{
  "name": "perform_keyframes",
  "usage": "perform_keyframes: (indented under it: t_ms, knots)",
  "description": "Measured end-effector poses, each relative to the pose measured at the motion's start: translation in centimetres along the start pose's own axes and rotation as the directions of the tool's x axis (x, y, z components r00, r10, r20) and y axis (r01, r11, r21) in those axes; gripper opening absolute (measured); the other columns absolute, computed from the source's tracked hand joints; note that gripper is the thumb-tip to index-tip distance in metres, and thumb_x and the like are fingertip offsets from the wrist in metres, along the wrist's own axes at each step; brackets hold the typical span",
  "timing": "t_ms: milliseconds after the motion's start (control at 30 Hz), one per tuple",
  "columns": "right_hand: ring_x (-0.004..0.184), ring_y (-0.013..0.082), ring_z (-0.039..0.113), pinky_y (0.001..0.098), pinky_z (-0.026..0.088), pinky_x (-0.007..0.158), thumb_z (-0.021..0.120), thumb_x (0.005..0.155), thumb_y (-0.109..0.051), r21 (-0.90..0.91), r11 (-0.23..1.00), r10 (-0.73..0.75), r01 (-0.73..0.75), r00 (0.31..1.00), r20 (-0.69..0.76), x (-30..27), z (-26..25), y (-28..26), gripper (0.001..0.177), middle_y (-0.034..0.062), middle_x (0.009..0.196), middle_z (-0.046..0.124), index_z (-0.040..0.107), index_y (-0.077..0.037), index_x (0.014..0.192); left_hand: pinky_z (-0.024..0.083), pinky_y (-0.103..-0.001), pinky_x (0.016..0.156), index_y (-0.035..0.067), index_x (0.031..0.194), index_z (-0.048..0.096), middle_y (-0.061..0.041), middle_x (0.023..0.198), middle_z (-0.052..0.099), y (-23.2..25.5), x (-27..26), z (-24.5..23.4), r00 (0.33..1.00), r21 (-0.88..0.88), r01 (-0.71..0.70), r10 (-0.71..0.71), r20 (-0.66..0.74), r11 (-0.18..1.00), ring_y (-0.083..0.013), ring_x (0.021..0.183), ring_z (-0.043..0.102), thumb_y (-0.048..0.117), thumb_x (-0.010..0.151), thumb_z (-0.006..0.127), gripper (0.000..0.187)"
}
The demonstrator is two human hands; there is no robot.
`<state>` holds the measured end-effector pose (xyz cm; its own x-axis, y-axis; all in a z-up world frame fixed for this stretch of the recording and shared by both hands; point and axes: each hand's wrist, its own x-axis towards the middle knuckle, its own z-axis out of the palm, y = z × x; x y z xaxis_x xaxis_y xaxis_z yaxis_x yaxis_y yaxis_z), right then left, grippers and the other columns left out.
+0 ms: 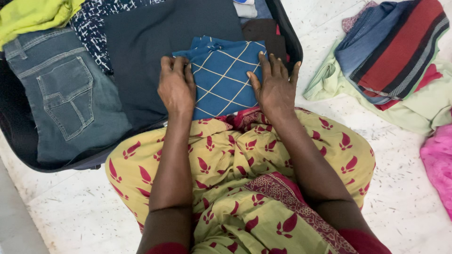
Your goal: The person folds a blue patterned shirt and places it into an open suitcase. They then pick up a folded striped cloth, smooth it, and place it on top of the other items in the suitcase.
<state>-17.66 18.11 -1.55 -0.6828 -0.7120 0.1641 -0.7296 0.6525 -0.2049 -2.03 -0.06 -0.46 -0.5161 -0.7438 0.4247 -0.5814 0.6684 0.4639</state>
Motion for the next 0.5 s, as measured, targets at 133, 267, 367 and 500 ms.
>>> perform_keyframes:
  t_ms: [133,267,367,500]
  knots:
    - [0.151,0.0377,0.028,0.0634,0.009,0.121,0.047,0.108,-0.053,0.059,0.998,-0.004,0.003,1.0,0.01,-0.2,-0.7,-0.4,0.065,0.0197,0.161,0.036,0.038,-0.014,0.159,0.06,-0.033,0.067,0.003,0.108,0.063,-0.011,0.117,0.056,0.7,0.1,-2.0,0.986,-0.284,0.144,-0.113,0.123,0.948,-0.0187,0.073,0.071,0.0,0.093,0.067,0.016]
    - [0.152,0.0381,0.022,0.0652,0.011,0.12,0.05,0.109,-0.037,0.039,0.994,-0.104,0.106,0.994,-0.046,0.3,-1.7,-1.2,0.057,0.0188,0.163,0.031,0.039,-0.013,0.159,0.06,-0.03,0.069,-0.002,0.108,0.06,-0.01,0.115,0.055,0.8,0.3,-2.8,0.999,-0.436,0.042,-0.036,0.02,0.899,-0.0166,0.078,0.07,-0.008,0.09,0.067,0.02]
    - [0.154,0.0331,0.029,0.0625,0.012,0.124,0.047,0.107,-0.012,0.114,0.973,-0.195,0.199,0.98,-0.044,1.3,-2.6,-2.7,0.047,0.0163,0.161,0.039,0.047,-0.013,0.154,0.061,-0.028,0.066,-0.001,0.102,0.062,-0.011,0.112,0.055,0.6,0.7,-3.1,0.998,-0.464,0.052,-0.039,0.039,0.884,-0.0162,0.077,0.068,-0.009,0.086,0.066,0.019]
    - [0.142,0.0316,0.047,0.0583,0.022,0.125,0.048,0.096,0.006,0.245,0.906,-0.335,0.346,0.938,-0.089,3.5,-3.2,-4.8,0.053,0.0115,0.145,0.057,0.059,-0.011,0.145,0.056,-0.031,0.065,-0.002,0.096,0.063,-0.011,0.105,0.059,0.6,0.8,-3.8,0.998,-0.524,0.056,-0.047,0.03,0.85,-0.0175,0.074,0.067,-0.01,0.085,0.067,0.015]
